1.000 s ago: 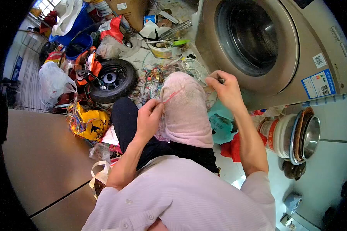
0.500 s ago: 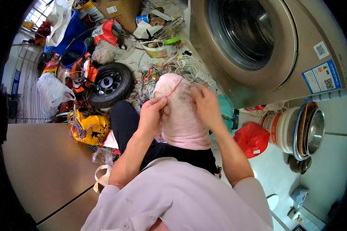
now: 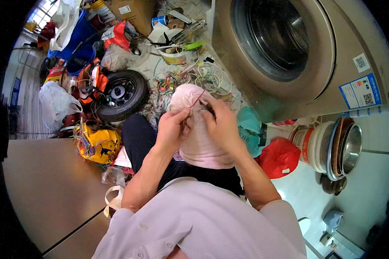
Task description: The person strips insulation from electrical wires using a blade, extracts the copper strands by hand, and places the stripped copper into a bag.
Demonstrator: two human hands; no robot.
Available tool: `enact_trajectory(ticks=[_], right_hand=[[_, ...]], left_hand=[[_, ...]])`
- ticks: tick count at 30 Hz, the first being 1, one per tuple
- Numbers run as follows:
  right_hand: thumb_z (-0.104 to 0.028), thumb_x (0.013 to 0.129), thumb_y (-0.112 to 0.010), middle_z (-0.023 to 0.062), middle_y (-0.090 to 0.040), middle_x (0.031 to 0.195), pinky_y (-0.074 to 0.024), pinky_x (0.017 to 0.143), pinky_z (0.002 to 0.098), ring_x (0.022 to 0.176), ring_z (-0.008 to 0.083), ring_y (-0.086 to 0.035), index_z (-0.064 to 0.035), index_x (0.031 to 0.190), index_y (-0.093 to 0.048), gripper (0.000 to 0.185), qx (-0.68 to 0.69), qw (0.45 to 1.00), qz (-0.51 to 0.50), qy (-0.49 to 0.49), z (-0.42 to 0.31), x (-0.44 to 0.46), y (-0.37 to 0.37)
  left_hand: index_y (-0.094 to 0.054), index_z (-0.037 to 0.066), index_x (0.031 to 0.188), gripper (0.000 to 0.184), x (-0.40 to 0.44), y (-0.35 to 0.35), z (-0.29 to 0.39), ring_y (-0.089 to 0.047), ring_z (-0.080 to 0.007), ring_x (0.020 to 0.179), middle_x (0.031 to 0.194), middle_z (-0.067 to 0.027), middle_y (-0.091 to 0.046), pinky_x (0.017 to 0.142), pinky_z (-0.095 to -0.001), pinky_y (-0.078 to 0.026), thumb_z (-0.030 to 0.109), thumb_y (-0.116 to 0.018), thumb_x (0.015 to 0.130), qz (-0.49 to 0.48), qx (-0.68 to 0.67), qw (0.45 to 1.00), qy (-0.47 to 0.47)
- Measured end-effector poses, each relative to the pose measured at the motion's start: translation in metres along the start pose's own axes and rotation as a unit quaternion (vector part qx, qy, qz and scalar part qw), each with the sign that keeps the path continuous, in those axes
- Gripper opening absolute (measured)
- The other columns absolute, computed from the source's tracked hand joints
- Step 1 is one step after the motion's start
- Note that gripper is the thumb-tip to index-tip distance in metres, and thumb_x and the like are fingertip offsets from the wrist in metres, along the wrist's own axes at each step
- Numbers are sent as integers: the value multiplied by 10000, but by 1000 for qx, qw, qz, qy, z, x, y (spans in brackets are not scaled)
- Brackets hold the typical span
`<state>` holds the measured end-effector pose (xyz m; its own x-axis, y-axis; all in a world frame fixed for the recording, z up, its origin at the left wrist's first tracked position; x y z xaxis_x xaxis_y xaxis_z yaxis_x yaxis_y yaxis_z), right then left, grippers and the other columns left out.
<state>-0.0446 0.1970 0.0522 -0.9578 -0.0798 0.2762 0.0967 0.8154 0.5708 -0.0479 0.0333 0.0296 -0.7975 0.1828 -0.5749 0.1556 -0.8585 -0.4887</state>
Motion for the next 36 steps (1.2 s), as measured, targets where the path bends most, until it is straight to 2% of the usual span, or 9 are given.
enact_trajectory(ticks=[1, 2, 6, 9, 11, 23, 29, 32, 36], right_hand=[[-113, 846, -674, 171, -625, 1054, -488, 831, 420, 960, 384, -602, -44, 1179, -645, 342, -4, 1000, -20, -4, -4, -1, -1], [-85, 808, -709, 157, -624, 1042, -499, 818, 424, 952, 366, -611, -66, 1161, -661, 357, -19, 999, 0, 48, -1, -3, -6], [-73, 788, -720, 141, -613, 1024, -518, 777, 412, 930, 340, -622, -71, 1113, -687, 326, -48, 997, -25, 51, -4, -1, -12], [-67, 776, -724, 137, -614, 1023, -518, 770, 415, 914, 333, -625, -70, 1103, -692, 329, -67, 995, -38, 70, -7, 3, -13], [-66, 770, -725, 136, -613, 1015, -518, 764, 413, 905, 327, -626, -73, 1097, -695, 329, -81, 993, -36, 77, -8, 4, -13], [-72, 753, -757, 104, -628, 964, -523, 713, 363, 818, 273, -639, -101, 1091, -716, 342, -88, 985, -64, 137, -4, 6, -11], [-53, 744, -739, 109, -630, 999, -532, 769, 385, 911, 298, -636, -94, 1084, -716, 343, -76, 989, -48, 118, 0, 0, -16], [-55, 743, -740, 109, -634, 1006, -532, 775, 386, 916, 297, -636, -90, 1081, -719, 340, -75, 990, -39, 115, 1, -1, -16], [-35, 734, -761, 112, -635, 971, -537, 721, 370, 834, 279, -648, -83, 1082, -716, 354, -80, 988, -21, 130, 0, -2, -16]], left_hand=[[-612, 30, 820, 237, -2, 0, 2, -467, -104, 399, 622, -51, -586, 346, -236, -313, 190, -556, 986, 4, 13, 1000, -1], [-614, 28, 820, 236, -3, 1, 3, -471, -103, 401, 622, -49, -585, 348, -235, -314, 187, -556, 985, 9, 28, 1000, -2], [-620, 25, 827, 228, -2, 5, 1, -474, -97, 406, 625, -50, -598, 353, -234, -323, 183, -559, 979, -17, 43, 999, -20], [-644, 3, 833, 240, -8, 8, 3, -472, -91, 415, 624, -47, -614, 383, -252, -346, 192, -573, 962, 7, 140, 988, -61], [-668, -18, 832, 257, -13, 10, 4, -469, -82, 448, 606, -38, -610, 425, -267, -363, 201, -589, 941, 73, 304, 938, -148], [-653, 21, 815, 179, 3, 18, -2, -417, -40, 549, 638, 59, -514, 501, -222, -310, 140, -597, 936, 38, 171, 981, -81], [-659, 24, 803, 155, -2, 14, 2, -401, -25, 584, 656, 81, -494, 521, -221, -303, 136, -614, 899, 46, 283, 943, -168], [-688, -47, 896, 219, 0, 18, 1, -512, -78, 646, 669, -18, -598, 591, -276, -414, 162, -627, 874, 50, 309, 933, -176], [-689, -37, 888, 200, 0, 20, -4, -489, -66, 632, 661, -1, -585, 574, -264, -393, 152, -627, 877, 45, 276, 944, -172]])
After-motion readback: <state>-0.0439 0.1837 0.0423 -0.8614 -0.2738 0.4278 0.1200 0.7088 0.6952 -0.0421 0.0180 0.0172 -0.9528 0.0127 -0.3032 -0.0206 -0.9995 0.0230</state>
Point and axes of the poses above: each hand's wrist, its own x-axis towards the middle knuckle, its own y-axis out of the back of the hand, z = x × y, the point moved 2 cm from there along x, towards the middle knuckle
